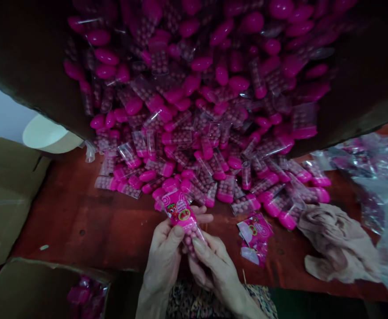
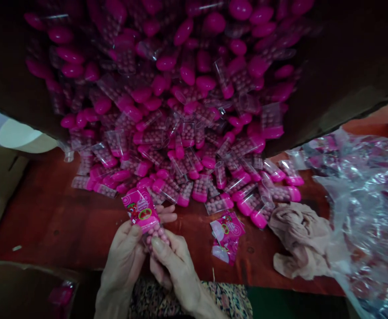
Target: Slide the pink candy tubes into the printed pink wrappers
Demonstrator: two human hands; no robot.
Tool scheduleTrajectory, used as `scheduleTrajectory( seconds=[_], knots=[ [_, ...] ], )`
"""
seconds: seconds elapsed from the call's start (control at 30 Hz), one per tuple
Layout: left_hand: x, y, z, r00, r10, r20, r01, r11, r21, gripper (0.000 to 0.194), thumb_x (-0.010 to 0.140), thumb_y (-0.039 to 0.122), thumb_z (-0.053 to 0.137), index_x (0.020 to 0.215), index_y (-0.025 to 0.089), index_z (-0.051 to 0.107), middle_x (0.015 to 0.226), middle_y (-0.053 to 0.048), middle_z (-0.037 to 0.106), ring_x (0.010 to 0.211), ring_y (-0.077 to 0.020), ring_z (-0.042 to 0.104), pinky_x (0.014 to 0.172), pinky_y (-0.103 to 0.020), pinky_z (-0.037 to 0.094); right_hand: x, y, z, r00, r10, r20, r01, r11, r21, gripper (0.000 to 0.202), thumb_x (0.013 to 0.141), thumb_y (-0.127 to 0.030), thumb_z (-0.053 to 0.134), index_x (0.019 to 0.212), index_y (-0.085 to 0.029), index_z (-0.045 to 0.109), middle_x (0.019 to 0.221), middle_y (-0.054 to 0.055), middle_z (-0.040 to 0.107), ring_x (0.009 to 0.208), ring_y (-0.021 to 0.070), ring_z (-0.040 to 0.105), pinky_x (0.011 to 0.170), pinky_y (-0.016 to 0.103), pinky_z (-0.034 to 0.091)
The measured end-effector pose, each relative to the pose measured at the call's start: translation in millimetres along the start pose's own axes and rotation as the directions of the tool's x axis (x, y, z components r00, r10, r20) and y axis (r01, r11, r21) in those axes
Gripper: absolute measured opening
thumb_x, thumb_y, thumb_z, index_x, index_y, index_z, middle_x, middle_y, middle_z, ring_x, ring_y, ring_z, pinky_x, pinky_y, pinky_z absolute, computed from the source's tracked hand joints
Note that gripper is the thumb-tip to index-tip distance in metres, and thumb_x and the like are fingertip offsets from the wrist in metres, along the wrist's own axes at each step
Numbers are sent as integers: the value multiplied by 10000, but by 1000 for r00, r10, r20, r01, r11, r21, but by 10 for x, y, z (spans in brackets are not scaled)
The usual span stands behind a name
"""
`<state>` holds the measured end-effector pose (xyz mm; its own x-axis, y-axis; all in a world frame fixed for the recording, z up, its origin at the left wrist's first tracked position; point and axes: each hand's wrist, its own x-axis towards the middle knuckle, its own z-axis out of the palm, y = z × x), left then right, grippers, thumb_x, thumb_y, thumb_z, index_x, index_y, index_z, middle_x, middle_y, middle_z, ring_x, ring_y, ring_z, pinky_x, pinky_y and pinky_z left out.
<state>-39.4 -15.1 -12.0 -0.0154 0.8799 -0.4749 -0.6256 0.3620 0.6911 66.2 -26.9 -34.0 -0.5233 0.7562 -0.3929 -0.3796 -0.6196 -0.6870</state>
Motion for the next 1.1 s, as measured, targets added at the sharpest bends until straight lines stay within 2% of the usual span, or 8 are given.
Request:
scheduleTrajectory(
  seconds=[0.23,0.4,0.53,0.63,0.77,0.87,0.93,1.1],
  knots=[
    [-141,-50,62,986,25,-163,-4,991,131,327,812,331,565,1066,146,654,959,-129,712,886,-232,648,721,-316,522,-76,-12,75,994,-59,-93,37,974,-225,342,882,-476,458,721,-175,466,482,-76,357,408,56,279,392,193,213],
    [-219,-95,111,984,-1,-181,20,994,105,361,830,350,536,1116,154,635,954,-134,709,882,-234,645,731,-327,517,-171,-25,111,935,-213,-282,20,828,-560,369,870,-502,447,714,-180,532,604,-4,474,566,128,427,542,251,346],
    [-227,-54,64,996,20,-87,-19,1000,9,371,796,413,565,1040,156,674,953,-149,708,895,-274,644,752,-379,511,-159,-120,85,972,-171,-164,45,814,-580,347,877,-474,449,683,-189,494,558,-22,460,551,123,411,551,247,337],
    [-162,16,4,988,66,-139,-62,997,34,391,790,450,557,973,131,690,962,-161,705,908,-290,642,776,-400,505,-113,-169,58,995,-103,-9,87,887,-453,345,900,-453,417,684,-186,453,479,-67,364,445,82,329,487,230,287],
    [-28,132,-44,898,351,-266,-295,927,231,315,747,283,653,1041,169,657,983,-96,710,936,-227,642,830,-328,488,-77,-152,8,997,-76,18,77,928,-364,322,905,-440,421,733,-171,468,498,-73,351,424,61,286,438,216,228],
    [25,239,-53,784,600,-159,-509,769,388,328,729,229,664,1055,198,646,1017,-73,697,962,-209,630,843,-303,478,-81,-130,-28,997,-69,25,73,925,-374,315,912,-426,422,751,-163,484,508,-70,358,435,59,293,450,218,227],
    [33,319,-77,758,649,-59,-555,691,463,200,724,201,662,923,195,680,997,-68,695,986,-219,613,855,-316,468,-86,-124,-41,997,-69,32,76,919,-387,314,913,-422,426,753,-159,492,514,-70,358,439,57,296,455,219,229],
    [59,456,-222,868,496,19,-428,728,535,59,716,141,659,674,174,636,884,-49,675,854,-185,606,738,-276,469,-71,-113,-58,997,-60,44,72,924,-375,312,910,-420,438,759,-155,499,515,-70,365,445,58,298,458,221,229]
  ],
)
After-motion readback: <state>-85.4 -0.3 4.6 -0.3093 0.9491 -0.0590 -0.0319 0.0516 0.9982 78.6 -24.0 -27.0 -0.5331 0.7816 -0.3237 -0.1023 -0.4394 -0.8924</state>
